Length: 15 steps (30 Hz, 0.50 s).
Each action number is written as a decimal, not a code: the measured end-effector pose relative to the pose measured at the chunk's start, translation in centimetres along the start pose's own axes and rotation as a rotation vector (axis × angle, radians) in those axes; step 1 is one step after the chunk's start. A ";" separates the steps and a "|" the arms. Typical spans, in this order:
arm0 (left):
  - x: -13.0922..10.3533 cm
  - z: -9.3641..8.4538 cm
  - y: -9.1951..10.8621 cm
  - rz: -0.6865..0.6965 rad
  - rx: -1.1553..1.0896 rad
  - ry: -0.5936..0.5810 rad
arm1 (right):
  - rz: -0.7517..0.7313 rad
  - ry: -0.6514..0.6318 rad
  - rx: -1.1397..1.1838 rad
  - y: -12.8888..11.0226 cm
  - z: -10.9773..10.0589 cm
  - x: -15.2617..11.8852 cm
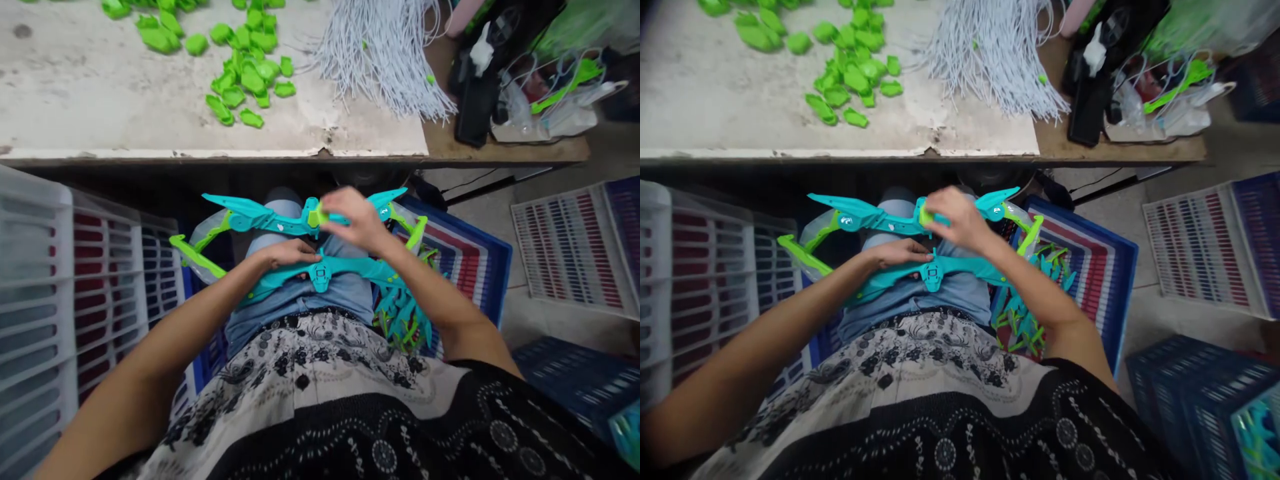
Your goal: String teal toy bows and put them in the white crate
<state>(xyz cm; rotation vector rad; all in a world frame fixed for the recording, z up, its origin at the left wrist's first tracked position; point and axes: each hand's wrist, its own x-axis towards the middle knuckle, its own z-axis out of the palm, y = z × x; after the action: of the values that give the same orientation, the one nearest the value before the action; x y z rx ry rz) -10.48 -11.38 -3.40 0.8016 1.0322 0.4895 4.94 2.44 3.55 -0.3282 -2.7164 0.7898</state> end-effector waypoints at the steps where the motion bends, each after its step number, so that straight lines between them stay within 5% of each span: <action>1: 0.1 0.0 -0.1 -0.003 -0.008 0.006 | -0.018 -0.040 0.028 -1.2 1.2 -2.6; 6: 0.6 0.1 -0.5 -0.019 -0.015 -0.018 | 0.050 -0.062 0.002 -3.9 6.5 -11.1; 15: 0.4 0.0 -0.7 0.031 0.088 -0.016 | 0.152 -0.021 -0.036 -4.2 8.3 -11.4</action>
<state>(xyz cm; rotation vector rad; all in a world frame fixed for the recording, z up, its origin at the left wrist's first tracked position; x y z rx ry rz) -10.28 -11.60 -4.16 0.8996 1.0333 0.4658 12.19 -8.43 -3.20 -0.5425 -2.7532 0.7884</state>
